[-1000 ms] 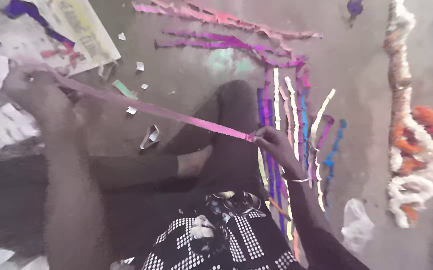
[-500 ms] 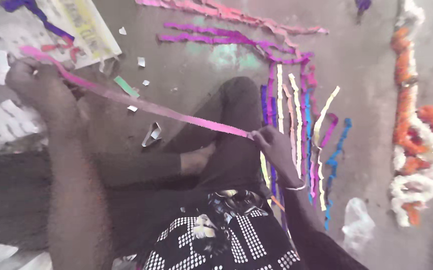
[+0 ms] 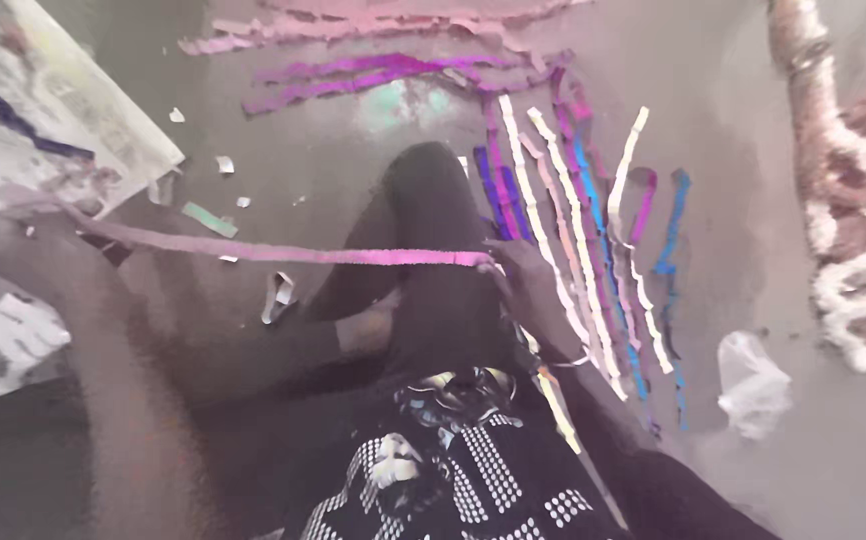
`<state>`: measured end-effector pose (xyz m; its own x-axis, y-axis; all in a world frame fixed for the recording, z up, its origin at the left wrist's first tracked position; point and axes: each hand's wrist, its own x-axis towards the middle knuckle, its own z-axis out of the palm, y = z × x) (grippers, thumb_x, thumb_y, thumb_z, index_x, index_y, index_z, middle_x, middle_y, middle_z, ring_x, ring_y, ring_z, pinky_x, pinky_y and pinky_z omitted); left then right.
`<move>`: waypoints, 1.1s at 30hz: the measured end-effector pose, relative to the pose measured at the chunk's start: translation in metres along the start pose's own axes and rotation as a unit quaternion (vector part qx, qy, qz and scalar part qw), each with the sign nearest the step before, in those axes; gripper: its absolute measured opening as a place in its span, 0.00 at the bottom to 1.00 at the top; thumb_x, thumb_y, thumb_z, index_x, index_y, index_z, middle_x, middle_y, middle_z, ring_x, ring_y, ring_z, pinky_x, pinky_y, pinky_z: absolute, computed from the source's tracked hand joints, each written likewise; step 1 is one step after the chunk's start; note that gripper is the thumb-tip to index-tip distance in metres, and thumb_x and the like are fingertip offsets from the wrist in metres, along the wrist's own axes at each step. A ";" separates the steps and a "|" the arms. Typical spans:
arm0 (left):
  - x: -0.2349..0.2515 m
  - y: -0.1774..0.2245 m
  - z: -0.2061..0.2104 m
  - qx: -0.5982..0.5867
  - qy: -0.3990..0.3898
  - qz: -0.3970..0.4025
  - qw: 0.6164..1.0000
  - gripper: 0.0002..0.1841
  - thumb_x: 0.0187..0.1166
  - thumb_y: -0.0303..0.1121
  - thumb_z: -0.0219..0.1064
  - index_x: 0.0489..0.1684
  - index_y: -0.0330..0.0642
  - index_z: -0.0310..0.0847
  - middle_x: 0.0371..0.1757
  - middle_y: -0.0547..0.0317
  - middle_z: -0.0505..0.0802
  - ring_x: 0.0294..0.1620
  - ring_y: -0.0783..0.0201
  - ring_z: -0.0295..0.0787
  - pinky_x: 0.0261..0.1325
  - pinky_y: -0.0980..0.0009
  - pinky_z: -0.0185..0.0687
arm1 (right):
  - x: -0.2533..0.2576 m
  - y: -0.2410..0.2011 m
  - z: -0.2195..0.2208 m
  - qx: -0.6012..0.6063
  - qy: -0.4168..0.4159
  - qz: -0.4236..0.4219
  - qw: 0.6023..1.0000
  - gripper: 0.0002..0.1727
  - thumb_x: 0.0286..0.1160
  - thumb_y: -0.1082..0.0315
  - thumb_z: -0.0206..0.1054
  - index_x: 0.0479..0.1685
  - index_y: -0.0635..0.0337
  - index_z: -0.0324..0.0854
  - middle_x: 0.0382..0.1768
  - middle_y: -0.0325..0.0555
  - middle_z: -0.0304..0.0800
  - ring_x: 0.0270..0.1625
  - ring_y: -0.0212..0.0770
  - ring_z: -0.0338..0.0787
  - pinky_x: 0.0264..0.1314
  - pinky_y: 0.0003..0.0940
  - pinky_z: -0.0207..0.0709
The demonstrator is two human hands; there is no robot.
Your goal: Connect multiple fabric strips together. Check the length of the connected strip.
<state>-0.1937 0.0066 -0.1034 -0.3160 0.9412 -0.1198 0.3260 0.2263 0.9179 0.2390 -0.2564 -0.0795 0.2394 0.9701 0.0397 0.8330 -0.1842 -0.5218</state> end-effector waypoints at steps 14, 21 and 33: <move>0.000 -0.007 -0.006 -0.021 -0.001 0.032 0.999 0.15 0.92 0.38 0.51 0.69 0.42 0.68 0.51 0.66 0.91 0.34 0.72 0.91 0.41 0.71 0.89 | 0.007 0.002 0.020 0.104 0.084 0.014 0.991 0.13 0.84 0.65 0.64 0.55 0.57 0.93 0.47 0.54 0.92 0.47 0.45 0.91 0.51 0.41 0.86; -0.015 0.004 -0.008 -0.027 -0.019 0.041 0.999 0.14 0.93 0.38 0.50 0.68 0.42 0.69 0.51 0.67 0.89 0.33 0.75 0.88 0.40 0.75 0.88 | 0.005 0.002 0.014 0.152 0.023 0.033 0.988 0.13 0.82 0.68 0.68 0.59 0.65 0.83 0.41 0.52 0.92 0.38 0.44 0.92 0.43 0.42 0.87; -0.005 0.014 0.002 0.002 0.031 -0.004 1.000 0.17 0.90 0.37 0.53 0.71 0.40 0.71 0.51 0.64 0.89 0.37 0.75 0.89 0.42 0.74 0.88 | -0.015 0.027 -0.016 0.309 0.111 0.125 0.936 0.07 0.78 0.75 0.67 0.49 0.66 0.86 0.53 0.45 0.92 0.45 0.31 0.91 0.49 0.29 0.88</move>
<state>-0.1857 0.0056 -0.0908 -0.3735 0.9219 -0.1033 0.3262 0.2347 0.9157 0.2661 -0.2784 -0.0802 0.5435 0.8393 -0.0086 0.3056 -0.2074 -0.9293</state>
